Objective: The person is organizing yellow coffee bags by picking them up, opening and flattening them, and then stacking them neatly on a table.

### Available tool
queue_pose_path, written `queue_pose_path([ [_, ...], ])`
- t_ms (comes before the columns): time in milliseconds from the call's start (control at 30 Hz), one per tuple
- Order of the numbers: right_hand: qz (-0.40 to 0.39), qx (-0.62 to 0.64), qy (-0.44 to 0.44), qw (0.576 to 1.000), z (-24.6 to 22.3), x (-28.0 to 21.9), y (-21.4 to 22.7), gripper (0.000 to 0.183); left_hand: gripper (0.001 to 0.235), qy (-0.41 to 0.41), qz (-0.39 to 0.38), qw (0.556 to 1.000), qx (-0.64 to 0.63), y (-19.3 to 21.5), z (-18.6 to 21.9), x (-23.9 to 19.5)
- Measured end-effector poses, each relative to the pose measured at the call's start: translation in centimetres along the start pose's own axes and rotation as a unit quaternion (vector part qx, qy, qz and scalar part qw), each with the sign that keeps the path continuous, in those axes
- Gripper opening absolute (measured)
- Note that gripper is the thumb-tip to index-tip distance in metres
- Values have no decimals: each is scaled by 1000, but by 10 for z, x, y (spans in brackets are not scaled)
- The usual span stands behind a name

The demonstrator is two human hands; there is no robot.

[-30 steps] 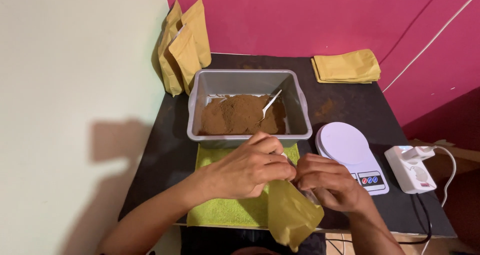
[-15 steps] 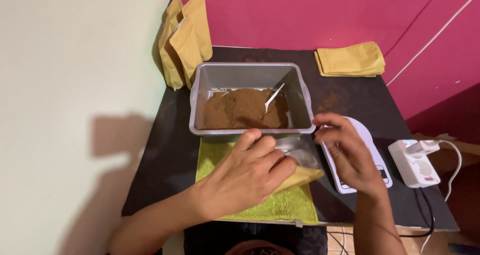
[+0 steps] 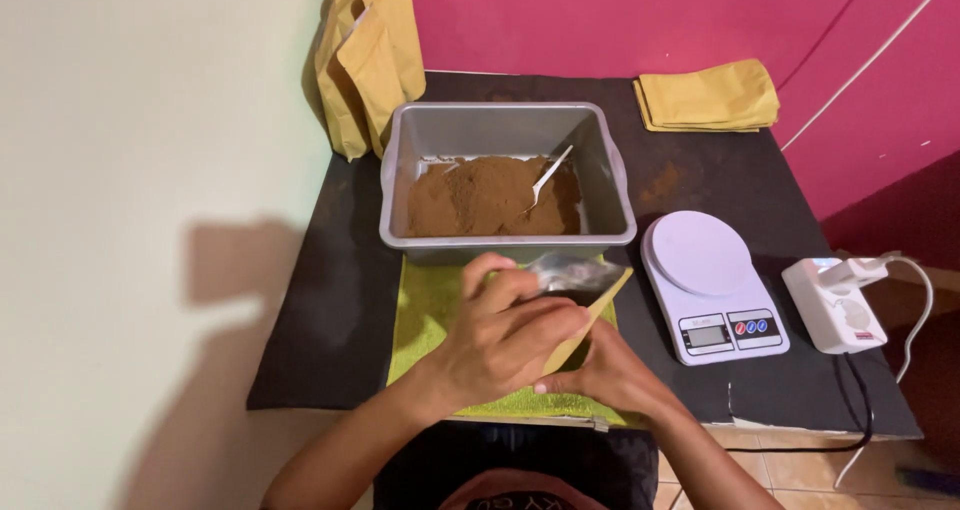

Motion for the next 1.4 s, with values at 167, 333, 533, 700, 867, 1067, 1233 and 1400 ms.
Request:
queue_pose_path([
  [167,-39,-14,60,997,23,4,-1,78,62,220,10,974,-53,12,-15,-79],
  [333,-25,29,67,997,8,2,-4,57,81,420,-311,828,-203,-17,-25,-116],
  [533,7,62,60,996,9,1,-5,49,61,414,-350,810,-224,-20,-20,-105],
  [700,25,75,58,995,4,2,-3,48,49,421,-320,812,-247,-27,-29,-102],
  [867,23,64,77,995,12,5,-4,48,41,427,-299,811,-266,-37,-30,-130],
  [1067,37,37,104,993,18,5,-6,43,29,414,-271,831,-255,-41,-30,-131],
  [1233,25,12,129,991,14,5,-13,55,22,440,-283,828,-204,-49,-34,-143],
  [1400,3,30,140,990,15,5,-14,62,15,465,-249,817,-233,-62,-30,-167],
])
Point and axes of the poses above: each hand's wrist, its own x-axis towards the middle knuckle, its own y-axis out of the back of the hand, z = x × y, the point moved 6 cm from there along x, towards the middle knuckle, and after that the axes turned 9 degrees about x, right-handed, at the moved point
